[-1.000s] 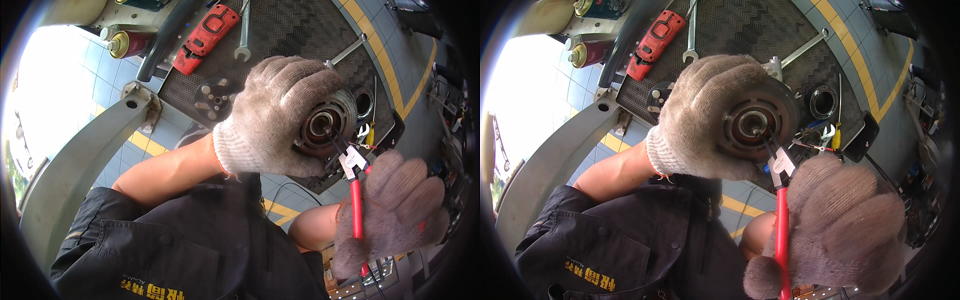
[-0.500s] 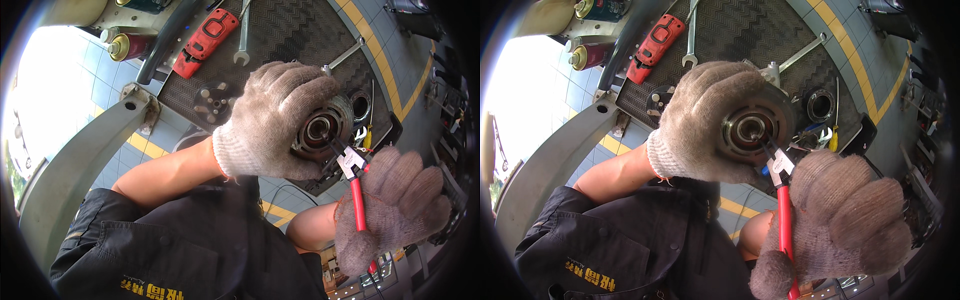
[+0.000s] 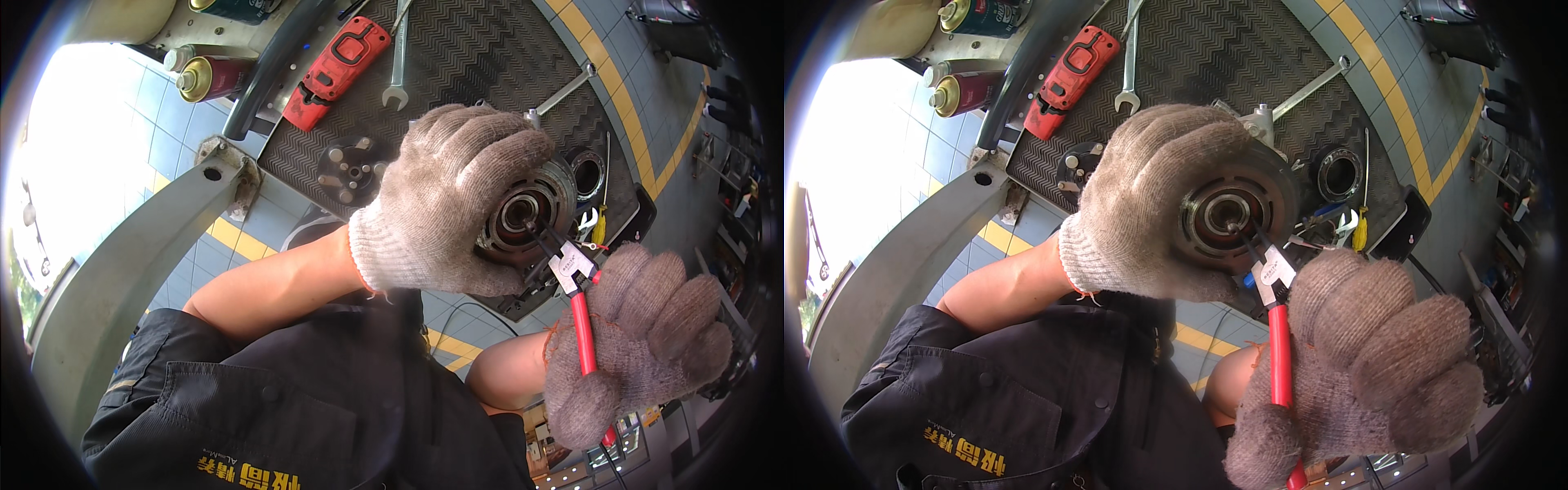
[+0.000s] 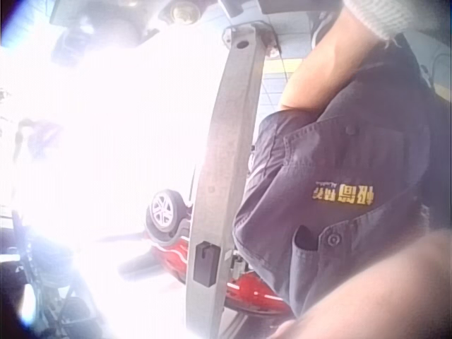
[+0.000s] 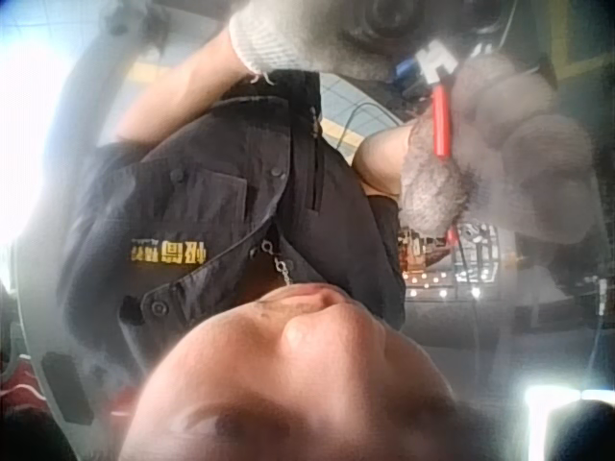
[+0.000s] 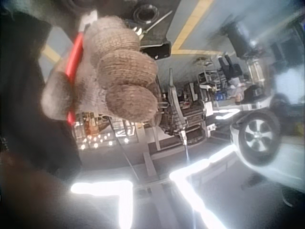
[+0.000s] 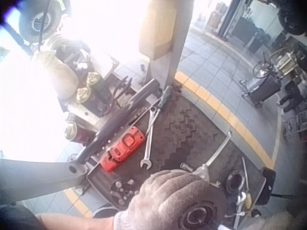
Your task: The person disassembles a mechanical assembly on a workbench, using pliers and a screwdriver to remove a retaining clip and internal components. They then reassemble the unit by inserting a spring and reattaching the cover, with another person assisting by handing over parts and spraying lubricant.
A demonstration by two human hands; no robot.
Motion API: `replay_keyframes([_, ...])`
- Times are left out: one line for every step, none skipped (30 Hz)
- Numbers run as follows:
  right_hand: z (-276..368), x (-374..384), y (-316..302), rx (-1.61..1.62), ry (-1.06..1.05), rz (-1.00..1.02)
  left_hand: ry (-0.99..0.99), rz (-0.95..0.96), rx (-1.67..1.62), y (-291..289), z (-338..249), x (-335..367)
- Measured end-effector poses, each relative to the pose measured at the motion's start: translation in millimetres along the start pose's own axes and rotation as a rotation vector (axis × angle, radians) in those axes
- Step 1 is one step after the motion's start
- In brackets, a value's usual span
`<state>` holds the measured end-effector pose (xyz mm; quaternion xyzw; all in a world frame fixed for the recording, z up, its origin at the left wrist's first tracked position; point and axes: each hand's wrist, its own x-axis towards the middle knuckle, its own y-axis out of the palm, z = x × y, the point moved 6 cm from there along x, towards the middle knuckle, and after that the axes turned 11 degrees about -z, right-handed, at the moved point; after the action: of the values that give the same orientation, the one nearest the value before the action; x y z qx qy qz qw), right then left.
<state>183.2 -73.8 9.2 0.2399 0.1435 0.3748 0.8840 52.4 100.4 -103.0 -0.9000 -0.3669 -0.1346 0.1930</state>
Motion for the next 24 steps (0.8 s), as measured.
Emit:
replay_keyframes([1, 1, 1, -0.070, 0.030, 0.037, -0.001, 0.004, 0.001, 0, 0, 0])
replay_keyframes([4, 2, 3, -0.200, 0.019, 0.071, -0.003, 0.012, 0.004, 0, 0, 0])
replay_keyframes([7, 3, -1, -0.277, -0.033, 0.011, -0.005, 0.020, 0.007, 0, 0, 0])
replay_keyframes([9, 2, -4, -0.357, -0.080, -0.052, -0.001, 0.014, 0.000, 0, 0, 0])
replay_keyframes([10, 0, -6, -0.422, -0.164, -0.099, 0.002, 0.008, -0.007, 0, 0, 1])
replay_keyframes([10, -3, -7, -0.444, -0.214, -0.132, 0.004, 0.007, -0.010, 0, 0, 1])
replay_keyframes([6, -8, -7, -0.454, -0.259, -0.153, 0.006, 0.007, -0.014, 0, 0, 1])
replay_keyframes([5, -11, -8, -0.460, -0.290, -0.166, 0.005, 0.013, -0.014, 0, 1, 1])
replay_keyframes([2, -14, -9, -0.464, -0.311, -0.177, -0.004, 0.019, -0.015, 0, 2, 1])
replay_keyframes([0, -16, -10, -0.469, -0.324, -0.182, 0.007, 0.016, -0.011, 0, 1, 0])
replay_keyframes([0, -17, -11, -0.471, -0.334, -0.185, 0.008, 0.012, -0.007, -1, 1, 0])
replay_keyframes([-1, -18, -11, -0.478, -0.344, -0.190, 0.010, 0.016, -0.008, -1, 1, 0])
replay_keyframes([0, -18, -12, -0.482, -0.352, -0.192, 0.012, 0.020, -0.008, -1, 1, -1])
replay_keyframes([0, -18, -12, -0.489, -0.361, -0.196, 0.016, 0.033, -0.014, -1, 2, 0])
replay_keyframes([1, -17, -12, -0.492, -0.368, -0.196, 0.002, 0.034, -0.024, 0, 2, 0])
replay_keyframes([1, -16, -12, -0.495, -0.373, -0.199, 0.009, 0.035, -0.016, 0, 2, 0])
replay_keyframes([1, -15, -12, -0.498, -0.381, -0.202, -0.001, 0.025, -0.014, 0, 2, 0])
replay_keyframes([0, -15, -11, -0.504, -0.385, -0.203, -0.004, 0.028, -0.014, 0, 2, 1])
replay_keyframes([0, -14, -12, -0.508, -0.399, -0.207, -0.007, 0.030, -0.014, 1, 2, 1])
replay_keyframes([-1, -15, -11, -0.517, -0.399, -0.209, -0.004, 0.044, -0.017, 0, 2, 1])
replay_keyframes([0, -15, -13, -0.521, -0.408, -0.218, 0.000, 0.059, -0.019, 0, 2, 2])
replay_keyframes([-1, -18, -13, -0.532, -0.419, -0.223, -0.001, 0.061, -0.012, 0, 1, 2])
replay_keyframes([0, -21, -15, -0.545, -0.427, -0.234, -0.003, 0.062, -0.005, 0, 1, 2])
replay_keyframes([1, -24, -18, -0.553, -0.435, -0.246, -0.003, 0.068, 0.012, 0, 1, 2])
